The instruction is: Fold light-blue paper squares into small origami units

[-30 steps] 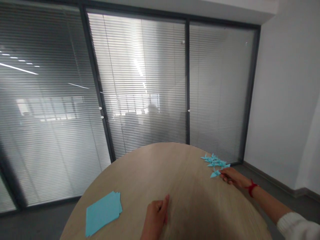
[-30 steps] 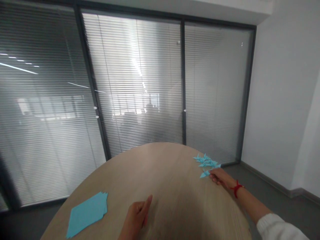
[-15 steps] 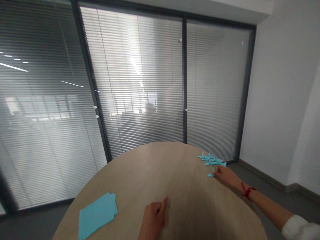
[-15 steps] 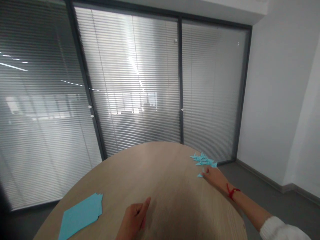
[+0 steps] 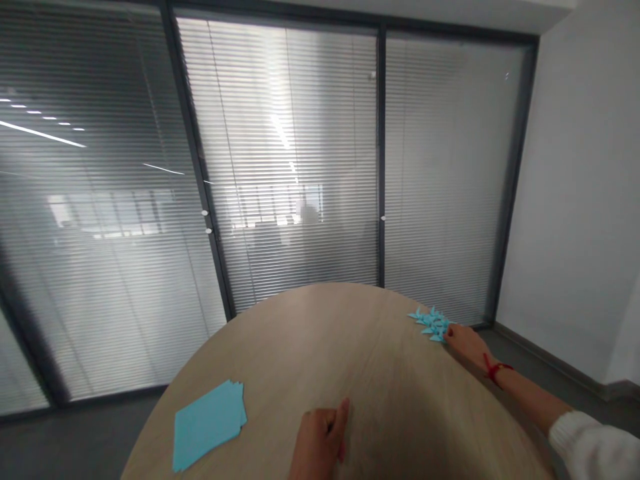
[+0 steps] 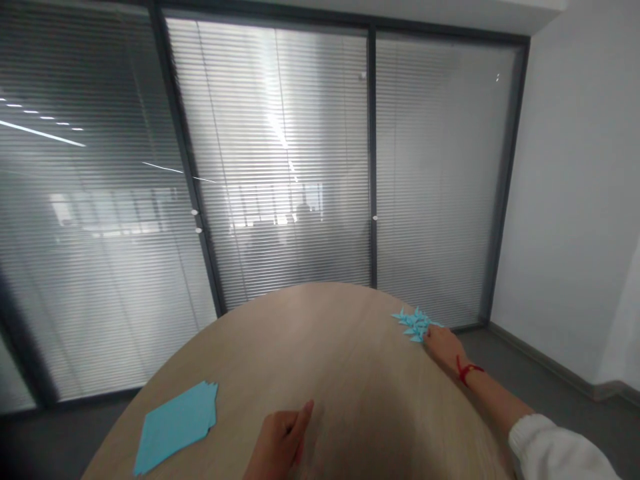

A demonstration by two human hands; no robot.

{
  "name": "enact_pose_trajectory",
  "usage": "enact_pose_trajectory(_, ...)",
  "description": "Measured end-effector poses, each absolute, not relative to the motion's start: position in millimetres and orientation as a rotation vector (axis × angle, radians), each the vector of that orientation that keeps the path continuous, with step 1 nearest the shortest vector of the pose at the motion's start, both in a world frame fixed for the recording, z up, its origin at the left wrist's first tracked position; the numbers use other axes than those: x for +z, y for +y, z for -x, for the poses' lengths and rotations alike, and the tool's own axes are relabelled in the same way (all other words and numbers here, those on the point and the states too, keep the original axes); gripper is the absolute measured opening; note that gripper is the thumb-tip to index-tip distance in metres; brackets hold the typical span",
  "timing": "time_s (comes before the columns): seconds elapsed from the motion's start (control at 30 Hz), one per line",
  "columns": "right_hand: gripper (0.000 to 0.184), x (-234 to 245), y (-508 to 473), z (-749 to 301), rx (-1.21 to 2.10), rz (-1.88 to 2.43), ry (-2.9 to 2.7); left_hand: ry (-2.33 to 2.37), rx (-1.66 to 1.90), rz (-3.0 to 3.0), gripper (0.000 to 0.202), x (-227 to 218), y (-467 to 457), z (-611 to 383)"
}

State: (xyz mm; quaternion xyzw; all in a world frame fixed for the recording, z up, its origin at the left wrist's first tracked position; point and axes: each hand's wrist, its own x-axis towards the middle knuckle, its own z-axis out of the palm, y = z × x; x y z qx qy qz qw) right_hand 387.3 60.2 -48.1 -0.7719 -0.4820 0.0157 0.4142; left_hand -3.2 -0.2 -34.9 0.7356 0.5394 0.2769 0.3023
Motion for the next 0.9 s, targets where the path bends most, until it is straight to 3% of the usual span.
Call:
enact_pose_trajectory(0.13, 0.014, -40.3, 54.5, -382.6, 0.005, 2.019, -1.362, 1.465, 0.705, -1.971, 0.076, -36.2, -0.9, 3.3)
enact_pose_trajectory(0.23, 0.033, -35.7, 45.5, -360.4, -0.042, 2.026, -1.460, 1.452, 0.711, -2.046, 0.075, -34.0, -4.0, 4.1)
enact_pose_trajectory(0.37, 0.048, -54.5, 20.6, -288.1, -0.027, 1.736, -1.850, 1.369, 0.687, -2.372, 0.052, -37.0, -8.7, 7.8)
enact_pose_trajectory(0.47, 0.063, -80.5, -6.8, -229.1, 0.095, 1.572, -2.195, 1.456, 0.430, -2.505, 0.058, -47.6, -11.2, 13.7)
enact_pose_trajectory(0.6, 0.064, -100.2, -30.9, -192.3, 0.251, 1.527, -2.399, 1.465, 0.277, -2.538, 0.064, -60.1, -14.6, 21.3)
enact_pose_trajectory(0.9, 0.057, -110.5, -27.8, -194.1, 0.125, 1.553, -2.380, 1.451, 0.218, -2.513, 0.068, -51.6, -24.3, 18.9)
